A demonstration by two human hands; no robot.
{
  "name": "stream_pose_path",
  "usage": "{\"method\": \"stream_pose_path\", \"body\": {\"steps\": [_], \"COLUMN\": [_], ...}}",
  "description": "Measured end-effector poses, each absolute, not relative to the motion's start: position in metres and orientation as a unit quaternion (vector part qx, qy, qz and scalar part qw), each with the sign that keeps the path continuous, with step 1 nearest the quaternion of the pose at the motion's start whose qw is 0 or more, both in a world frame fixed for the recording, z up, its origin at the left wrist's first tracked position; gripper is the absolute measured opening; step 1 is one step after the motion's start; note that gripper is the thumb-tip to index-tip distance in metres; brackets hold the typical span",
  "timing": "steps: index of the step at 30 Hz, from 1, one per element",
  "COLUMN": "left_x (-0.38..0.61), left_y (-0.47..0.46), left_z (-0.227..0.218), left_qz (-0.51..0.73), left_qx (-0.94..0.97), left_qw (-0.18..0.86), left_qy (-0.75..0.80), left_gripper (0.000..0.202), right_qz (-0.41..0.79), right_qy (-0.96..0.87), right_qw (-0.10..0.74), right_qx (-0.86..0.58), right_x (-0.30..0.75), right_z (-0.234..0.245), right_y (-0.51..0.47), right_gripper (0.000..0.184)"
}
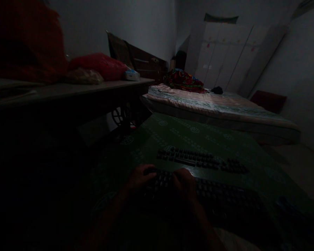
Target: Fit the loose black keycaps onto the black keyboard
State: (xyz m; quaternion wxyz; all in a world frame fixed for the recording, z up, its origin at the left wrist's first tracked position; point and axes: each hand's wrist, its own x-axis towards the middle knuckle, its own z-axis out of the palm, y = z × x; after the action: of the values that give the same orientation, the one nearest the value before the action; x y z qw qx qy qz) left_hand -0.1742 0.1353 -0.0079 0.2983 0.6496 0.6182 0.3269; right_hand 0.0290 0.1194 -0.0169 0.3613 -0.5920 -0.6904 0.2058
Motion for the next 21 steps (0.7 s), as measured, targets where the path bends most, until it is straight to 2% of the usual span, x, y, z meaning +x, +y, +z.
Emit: {"method": "stream_pose_path", "body": {"steps": [4, 10, 21], "left_x": [-0.174, -0.174, -0.175], "left_y": [0.136, 0.138, 0.138], "left_z": [-0.01, -0.013, -0.02], "left_qz": [0.331, 0.339, 0.344], "left_qx": [0.656, 0.663, 0.66], "left_qw": [0.297, 0.298, 0.293], "left_qy": [0.61, 0.597, 0.601], "left_gripper": [0.032, 0.031, 0.034], "right_qz": [0.163, 0.126, 0.076], "right_qy": [-0.731, -0.781, -0.754], "right_qw": [0.295, 0.108, 0.063], "right_qx": [-0.593, -0.602, -0.65], "right_x": [0.029, 0.027, 0.033], "right_z": [-0.009, 0.019, 0.042], "right_y": [0.125, 0.145, 0.212], "right_gripper": [0.025, 0.025, 0.024]}}
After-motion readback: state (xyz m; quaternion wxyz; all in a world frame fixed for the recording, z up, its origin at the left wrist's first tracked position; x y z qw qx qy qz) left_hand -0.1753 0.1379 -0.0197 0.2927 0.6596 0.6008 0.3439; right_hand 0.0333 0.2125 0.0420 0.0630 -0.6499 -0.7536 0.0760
